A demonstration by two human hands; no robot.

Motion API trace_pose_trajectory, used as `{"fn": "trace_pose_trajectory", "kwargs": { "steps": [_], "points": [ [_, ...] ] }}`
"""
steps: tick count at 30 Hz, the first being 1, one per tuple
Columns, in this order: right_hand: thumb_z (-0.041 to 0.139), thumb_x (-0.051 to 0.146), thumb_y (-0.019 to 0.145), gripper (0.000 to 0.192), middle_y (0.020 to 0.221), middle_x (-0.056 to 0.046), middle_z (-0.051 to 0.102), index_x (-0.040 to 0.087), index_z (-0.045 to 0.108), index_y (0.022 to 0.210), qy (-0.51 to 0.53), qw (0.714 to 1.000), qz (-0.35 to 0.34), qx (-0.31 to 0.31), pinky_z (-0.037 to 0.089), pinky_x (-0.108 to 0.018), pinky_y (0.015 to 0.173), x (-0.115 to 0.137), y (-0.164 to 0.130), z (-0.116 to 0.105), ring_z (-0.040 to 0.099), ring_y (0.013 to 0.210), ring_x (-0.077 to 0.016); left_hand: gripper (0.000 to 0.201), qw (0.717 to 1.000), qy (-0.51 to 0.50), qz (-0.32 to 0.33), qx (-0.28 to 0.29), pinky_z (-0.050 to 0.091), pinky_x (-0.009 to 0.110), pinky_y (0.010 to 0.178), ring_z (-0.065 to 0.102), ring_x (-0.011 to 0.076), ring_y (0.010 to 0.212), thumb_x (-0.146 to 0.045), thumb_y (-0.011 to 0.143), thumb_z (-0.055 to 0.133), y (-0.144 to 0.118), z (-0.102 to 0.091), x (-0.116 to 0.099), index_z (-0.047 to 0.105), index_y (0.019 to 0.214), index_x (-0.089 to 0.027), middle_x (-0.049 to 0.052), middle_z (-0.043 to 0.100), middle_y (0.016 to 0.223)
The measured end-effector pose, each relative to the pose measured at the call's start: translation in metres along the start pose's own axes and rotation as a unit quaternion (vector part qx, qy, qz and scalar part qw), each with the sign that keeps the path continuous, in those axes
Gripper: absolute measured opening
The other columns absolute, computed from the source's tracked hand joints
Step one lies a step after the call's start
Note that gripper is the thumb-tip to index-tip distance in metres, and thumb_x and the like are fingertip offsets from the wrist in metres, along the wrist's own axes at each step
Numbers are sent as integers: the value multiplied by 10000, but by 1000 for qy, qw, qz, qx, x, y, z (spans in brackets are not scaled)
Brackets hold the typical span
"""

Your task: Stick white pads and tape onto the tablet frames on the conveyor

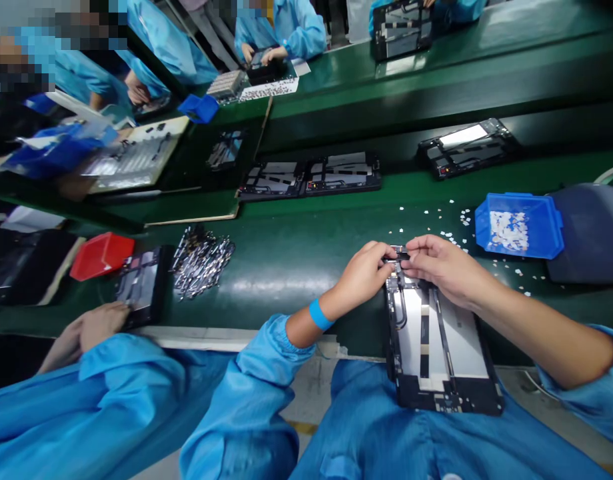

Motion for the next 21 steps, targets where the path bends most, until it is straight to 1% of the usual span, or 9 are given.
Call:
{"fn": "trace_pose_trajectory", "kwargs": {
  "steps": [2, 3, 6, 9, 11, 13, 15, 18, 21],
  "points": [
    [700, 247, 817, 253, 988, -71, 721, 218, 610, 1051, -86, 995, -37, -17, 615, -354, 708, 5, 3, 0, 735, 821, -205, 204, 1000, -2, -6, -2, 532, 329, 882, 639, 176, 911, -80, 892, 634, 0, 0, 1, 650, 1044, -216, 34, 672, 1092],
    [696, 227, 802, 260, 1002, -67, 720, 221, 616, 1049, -141, 988, -57, -23, 602, -339, 688, 7, 4, 1, 726, 796, -194, 207, 1000, -1, -8, -2, 534, 331, 888, 642, 178, 916, -80, 891, 637, 0, 0, 1, 649, 1047, -217, 34, 674, 1094],
    [659, 162, 787, 278, 1084, -72, 704, 224, 616, 1054, -292, 949, -109, -42, 573, -320, 694, 15, 5, 9, 698, 741, -160, 208, 1000, 10, -4, -3, 537, 332, 898, 652, 186, 949, -83, 899, 639, -1, 1, 2, 647, 1056, -219, 41, 676, 1110],
    [591, 90, 786, 291, 1069, -80, 677, 214, 602, 1049, -383, 905, -174, -64, 561, -341, 761, 23, 2, 19, 666, 723, -156, 151, 999, 48, 20, -17, 532, 335, 913, 654, 202, 1018, -129, 946, 636, -5, 1, 2, 647, 1069, -215, 55, 680, 1124],
    [555, 71, 785, 311, 1063, -86, 657, 209, 591, 1061, -401, 891, -198, -74, 554, -346, 772, 23, -1, 23, 663, 752, -171, 106, 993, 98, 55, -27, 518, 353, 948, 646, 217, 1071, -181, 996, 613, -11, 2, -1, 656, 1090, -207, 66, 689, 1130],
    [540, 81, 796, 307, 1107, -100, 640, 209, 579, 1072, -387, 894, -209, -85, 551, -341, 748, 21, -4, 22, 667, 786, -182, 131, 981, 165, 92, -31, 497, 375, 962, 639, 227, 1086, -239, 1044, 569, -18, 5, -3, 670, 1118, -199, 71, 704, 1146],
    [545, 101, 809, 280, 1125, -99, 636, 217, 572, 1062, -367, 900, -215, -98, 550, -343, 740, 18, -8, 19, 670, 800, -188, 192, 965, 231, 118, -35, 480, 384, 928, 636, 230, 1058, -284, 1075, 527, -25, 8, -6, 684, 1144, -199, 67, 716, 1167],
    [566, 132, 831, 238, 1102, -83, 646, 227, 578, 1049, -360, 901, -216, -109, 553, -360, 770, 15, -12, 16, 669, 792, -190, 219, 943, 299, 139, -44, 450, 379, 873, 625, 231, 1031, -288, 1083, 513, -31, 10, -9, 694, 1180, -211, 52, 724, 1188],
    [572, 146, 845, 223, 1085, -84, 658, 224, 586, 1054, -372, 896, -215, -111, 556, -373, 791, 16, -14, 17, 665, 779, -192, 216, 933, 328, 140, -39, 430, 378, 848, 617, 228, 1012, -274, 1078, 523, -31, 10, -10, 695, 1194, -214, 47, 726, 1169]
  ]
}}
Point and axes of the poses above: each hand's wrist, its own y-axis towards the middle knuckle, its own z-axis out of the palm, x = y × z, the point moved 7 cm from there along y, towards the middle knuckle
